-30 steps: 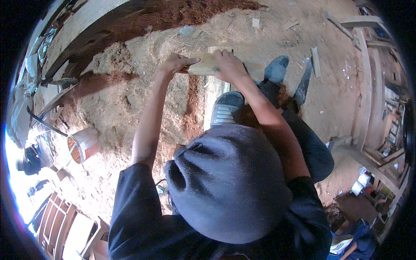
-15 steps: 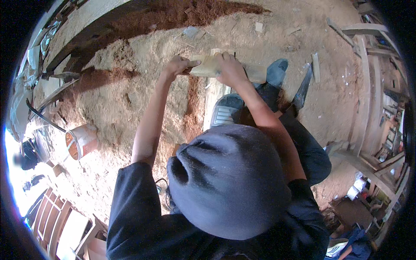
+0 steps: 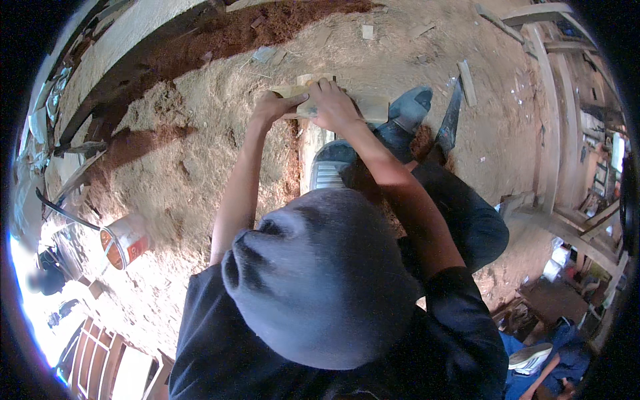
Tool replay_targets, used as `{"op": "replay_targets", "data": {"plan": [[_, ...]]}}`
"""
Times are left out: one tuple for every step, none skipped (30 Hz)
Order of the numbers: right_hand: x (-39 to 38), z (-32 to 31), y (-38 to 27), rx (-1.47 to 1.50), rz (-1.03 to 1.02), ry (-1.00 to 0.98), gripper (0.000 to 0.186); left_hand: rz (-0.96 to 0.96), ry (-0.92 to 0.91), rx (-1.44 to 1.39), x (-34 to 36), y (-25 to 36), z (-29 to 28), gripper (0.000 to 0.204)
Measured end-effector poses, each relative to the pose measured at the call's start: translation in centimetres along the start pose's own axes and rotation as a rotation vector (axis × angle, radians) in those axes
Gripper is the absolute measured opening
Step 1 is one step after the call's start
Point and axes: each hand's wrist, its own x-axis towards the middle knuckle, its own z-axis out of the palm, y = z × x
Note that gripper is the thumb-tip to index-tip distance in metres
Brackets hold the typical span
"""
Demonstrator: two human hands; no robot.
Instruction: The person sits on the floor and uses a hand saw to cut a small wooden block held between their legs. They repeatedly saw back and forth along the same line to split the wood.
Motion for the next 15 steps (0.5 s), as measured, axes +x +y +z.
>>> {"op": "replay_targets", "data": {"plan": [[0.1,0.0,0.0,-0.014,0.009,-0.005,0.068,-0.005,0.015,-0.017,0.3,-0.2,0.0,0.057],[0.1,0.1,-0.1,0.008,0.007,0.013,0.070,-0.024,0.011,0.019,0.5,-0.1,-0.1,0.056],[0.0,0.1,-0.2,0.030,0.005,0.032,0.071,-0.044,0.009,0.054,0.7,0.0,-0.1,0.056],[0.0,0.1,-0.2,0.052,0.001,0.050,0.073,-0.064,0.007,0.089,0.8,0.0,-0.2,0.056],[-0.1,0.1,-0.1,0.038,-0.007,0.055,0.073,-0.057,-0.027,0.068,0.9,0.0,-0.3,0.060],[0.0,0.1,0.0,0.024,-0.015,0.060,0.073,-0.050,-0.059,0.046,0.9,-0.1,-0.5,0.063],[0.0,0.2,0.2,0.010,-0.025,0.064,0.074,-0.044,-0.091,0.024,1.0,-0.2,-0.6,0.067],[0.0,0.2,0.1,0.017,-0.029,0.071,0.073,-0.037,-0.087,0.013,0.8,-0.1,-0.7,0.067],[0.0,0.2,0.2,0.024,-0.034,0.078,0.073,-0.030,-0.082,0.001,0.7,0.0,-0.7,0.066],[0.1,0.2,0.1,0.031,-0.038,0.084,0.072,-0.023,-0.077,-0.011,0.5,0.1,-0.7,0.066],[-0.1,0.4,0.4,0.013,-0.033,0.072,0.071,-0.047,-0.049,0.001,0.0,0.6,-0.3,0.062],[0.0,0.5,0.9,-0.007,-0.026,0.062,0.070,-0.068,-0.020,0.014,-0.5,1.8,0.1,0.058],[-0.1,0.6,1.3,-0.027,-0.020,0.052,0.070,-0.089,0.008,0.026,-0.8,2.7,0.4,0.054],[0.2,0.6,0.8,0.009,-0.042,0.055,0.068,-0.062,0.000,-0.001,-0.4,1.6,-0.1,0.055],[0.3,0.3,0.5,0.037,-0.063,0.057,0.067,-0.031,-0.009,-0.033,0.3,0.3,-0.5,0.055]]}}
